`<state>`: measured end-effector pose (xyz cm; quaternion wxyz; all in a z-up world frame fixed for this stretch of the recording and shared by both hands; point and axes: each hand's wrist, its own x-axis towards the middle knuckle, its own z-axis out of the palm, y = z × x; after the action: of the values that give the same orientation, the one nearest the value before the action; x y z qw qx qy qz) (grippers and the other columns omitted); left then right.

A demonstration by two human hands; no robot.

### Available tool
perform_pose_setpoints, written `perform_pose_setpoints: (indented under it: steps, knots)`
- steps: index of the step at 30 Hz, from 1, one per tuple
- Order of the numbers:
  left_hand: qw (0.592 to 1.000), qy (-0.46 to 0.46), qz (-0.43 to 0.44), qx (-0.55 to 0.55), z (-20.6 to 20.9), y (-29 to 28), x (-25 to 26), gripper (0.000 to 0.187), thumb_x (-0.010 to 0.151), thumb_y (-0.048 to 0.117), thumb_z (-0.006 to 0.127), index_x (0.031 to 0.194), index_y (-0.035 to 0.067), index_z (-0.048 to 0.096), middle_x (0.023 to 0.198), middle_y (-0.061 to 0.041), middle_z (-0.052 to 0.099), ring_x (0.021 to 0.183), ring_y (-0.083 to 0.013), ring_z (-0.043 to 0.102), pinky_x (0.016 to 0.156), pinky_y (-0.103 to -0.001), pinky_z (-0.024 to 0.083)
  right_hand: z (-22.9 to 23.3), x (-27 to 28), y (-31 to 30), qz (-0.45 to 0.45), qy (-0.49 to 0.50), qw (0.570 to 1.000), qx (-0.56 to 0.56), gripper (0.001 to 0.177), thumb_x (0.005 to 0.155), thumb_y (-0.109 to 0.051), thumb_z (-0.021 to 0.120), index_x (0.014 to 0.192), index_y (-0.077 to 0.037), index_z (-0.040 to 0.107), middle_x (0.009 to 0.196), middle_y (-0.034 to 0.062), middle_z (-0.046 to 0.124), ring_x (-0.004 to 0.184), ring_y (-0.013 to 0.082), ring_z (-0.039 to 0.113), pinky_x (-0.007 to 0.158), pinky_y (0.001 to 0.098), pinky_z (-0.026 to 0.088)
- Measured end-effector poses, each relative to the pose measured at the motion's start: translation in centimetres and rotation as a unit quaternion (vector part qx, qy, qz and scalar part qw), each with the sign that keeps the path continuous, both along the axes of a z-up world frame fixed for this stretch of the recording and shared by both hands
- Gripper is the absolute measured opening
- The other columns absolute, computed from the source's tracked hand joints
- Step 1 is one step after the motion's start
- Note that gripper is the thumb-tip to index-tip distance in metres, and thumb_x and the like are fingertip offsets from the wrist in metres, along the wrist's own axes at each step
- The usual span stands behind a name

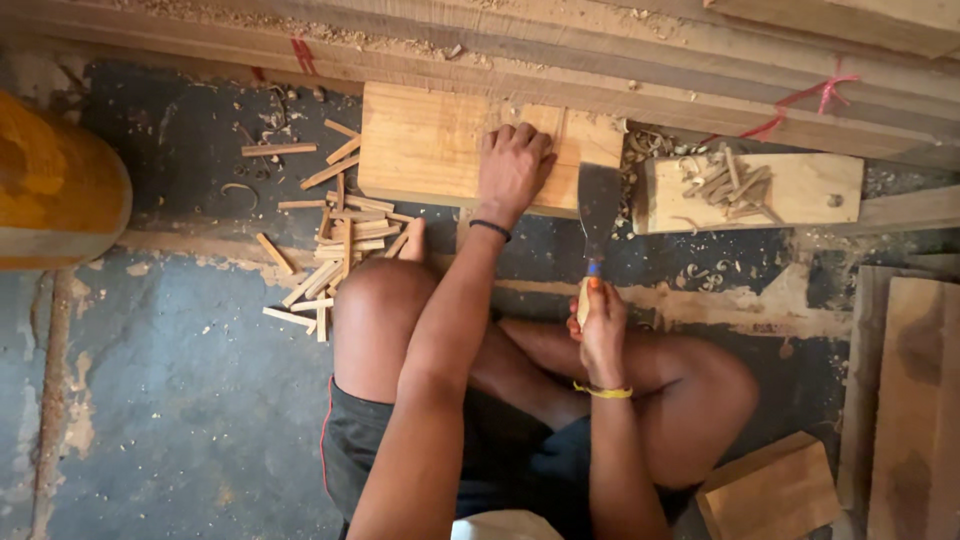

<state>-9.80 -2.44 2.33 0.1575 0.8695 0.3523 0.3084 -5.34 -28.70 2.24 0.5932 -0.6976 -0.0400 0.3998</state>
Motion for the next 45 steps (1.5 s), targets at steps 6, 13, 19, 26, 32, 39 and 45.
perform_pose_setpoints:
  steps: [6,13,19,26,32,39,45]
  knots:
    - [0.993,-0.093,-0.062,0.032,1.4,-0.7,0.9,0.056,0.087,0.045,0.073,0.129,0.011,0.061,0.119,-0.009,0.064,0.107,-0.0299,0.060,0.096,-0.047,0.044,0.3,-0.2,0.4,-0.006,-0.006,1.000,-0.006,0.032,0.106,-0.037,0.050,0.105,-0.007,0.061,0.067,0.0043,0.055,0.039,0.0105,0.043,0.034,0.0238,0.030]
    - [0.926,-0.096,-0.364,-0.032,2.6,-5.7,3.3,0.046,0.096,0.049,0.068,0.116,0.008,0.067,0.080,-0.011,0.069,0.082,-0.0324,0.068,0.083,-0.045,0.054,0.4,-0.5,0.8,0.023,-0.014,1.000,0.004,0.033,0.106,-0.037,0.049,0.103,-0.007,0.061,0.065,0.0048,0.055,0.038,0.0102,0.044,0.033,0.0241,0.031]
    - [0.932,-0.074,-0.354,-0.041,2.1,-5.6,3.1,0.038,0.094,0.046,0.066,0.073,0.014,0.073,0.068,-0.010,0.069,0.069,-0.0335,0.068,0.065,-0.046,0.055,0.5,-0.5,0.8,0.048,-0.012,0.999,0.005,0.033,0.108,-0.035,0.049,0.099,-0.005,0.059,0.066,0.0052,0.055,0.039,0.0101,0.043,0.033,0.0244,0.031]
    - [0.933,-0.100,-0.345,-0.030,1.7,-5.3,3.3,0.033,0.094,0.042,0.066,0.076,0.016,0.073,0.069,-0.009,0.069,0.069,-0.0329,0.068,0.064,-0.046,0.055,1.0,-0.5,1.4,0.059,-0.022,0.998,-0.004,0.031,0.106,-0.035,0.049,0.098,-0.006,0.059,0.065,0.0049,0.055,0.038,0.0101,0.042,0.033,0.0243,0.030]
    - [0.941,-0.069,-0.314,-0.108,1.6,-4.9,2.9,0.033,0.089,0.044,0.068,0.071,0.016,0.068,0.065,-0.008,0.067,0.066,-0.0319,0.068,0.060,-0.047,0.053,0.1,-0.3,1.5,0.087,-0.030,0.996,-0.021,0.035,0.107,-0.037,0.048,0.096,-0.006,0.059,0.065,0.0039,0.054,0.039,0.0100,0.043,0.034,0.0251,0.034]
    - [0.934,-0.038,-0.316,-0.165,1.2,-4.1,2.8,0.033,0.090,0.045,0.065,0.073,0.017,0.070,0.067,-0.009,0.070,0.063,-0.0350,0.068,0.059,-0.048,0.053,-0.6,-1.5,2.2,0.075,-0.044,0.994,-0.066,0.037,0.107,-0.041,0.049,0.096,-0.007,0.057,0.064,0.0035,0.053,0.040,0.0116,0.046,0.035,0.0263,0.037]
    - [0.936,-0.016,-0.323,-0.140,0.4,-3.6,3.0,0.036,0.093,0.048,0.064,0.075,0.018,0.071,0.068,-0.011,0.070,0.067,-0.0358,0.068,0.062,-0.049,0.054,-0.3,-2.5,3.3,0.079,-0.050,0.989,-0.110,0.038,0.106,-0.042,0.045,0.094,-0.008,0.055,0.063,0.0043,0.054,0.039,0.0134,0.047,0.033,0.0280,0.036]
